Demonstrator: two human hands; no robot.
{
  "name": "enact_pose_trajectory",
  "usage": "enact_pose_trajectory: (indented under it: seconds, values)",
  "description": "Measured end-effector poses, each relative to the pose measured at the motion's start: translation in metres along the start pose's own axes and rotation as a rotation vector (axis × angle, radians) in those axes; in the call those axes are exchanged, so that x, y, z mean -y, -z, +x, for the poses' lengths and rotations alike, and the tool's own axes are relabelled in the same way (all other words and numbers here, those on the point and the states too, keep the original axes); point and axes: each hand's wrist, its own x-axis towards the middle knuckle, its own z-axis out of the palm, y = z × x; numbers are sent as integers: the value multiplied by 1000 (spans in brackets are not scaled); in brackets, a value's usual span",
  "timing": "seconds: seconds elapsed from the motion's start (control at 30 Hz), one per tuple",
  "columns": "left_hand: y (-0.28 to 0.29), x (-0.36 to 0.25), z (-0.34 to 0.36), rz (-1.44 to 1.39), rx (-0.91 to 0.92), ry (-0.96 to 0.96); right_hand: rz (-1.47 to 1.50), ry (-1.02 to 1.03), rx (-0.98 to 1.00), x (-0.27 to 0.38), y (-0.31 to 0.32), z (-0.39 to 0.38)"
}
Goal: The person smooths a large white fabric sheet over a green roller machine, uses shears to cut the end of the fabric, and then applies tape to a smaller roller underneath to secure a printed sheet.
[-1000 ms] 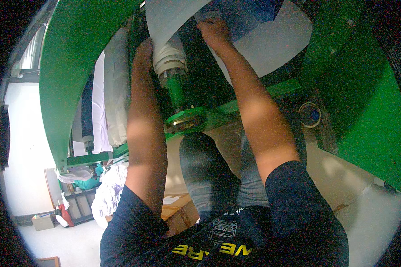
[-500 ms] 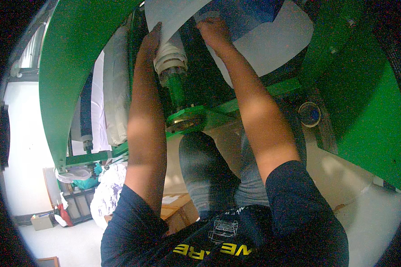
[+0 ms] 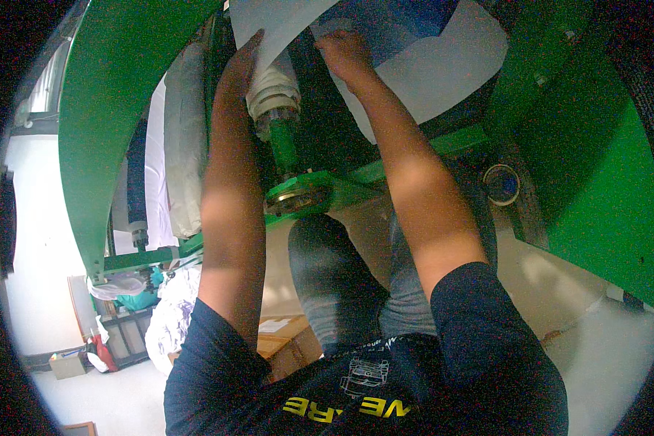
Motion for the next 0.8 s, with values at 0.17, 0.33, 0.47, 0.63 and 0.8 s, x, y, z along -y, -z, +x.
enact_pose_trajectory:
  seconds: [0.17,0.33,0.47,0.63,0.8]
  values:
    - [20,4,-11,-245,-37,202,4,-2,26,-1,-4,3]
    - [8,-7,-27,-385,-76,405,-8,-15,8,-5,6,3]
    - [32,2,-31,-416,-113,421,10,16,6,0,-9,1]
    - [24,-15,-58,-554,-158,454,3,4,-2,5,-6,2]
    - [5,-30,-72,-437,-120,348,31,-116,-21,18,2,-1]
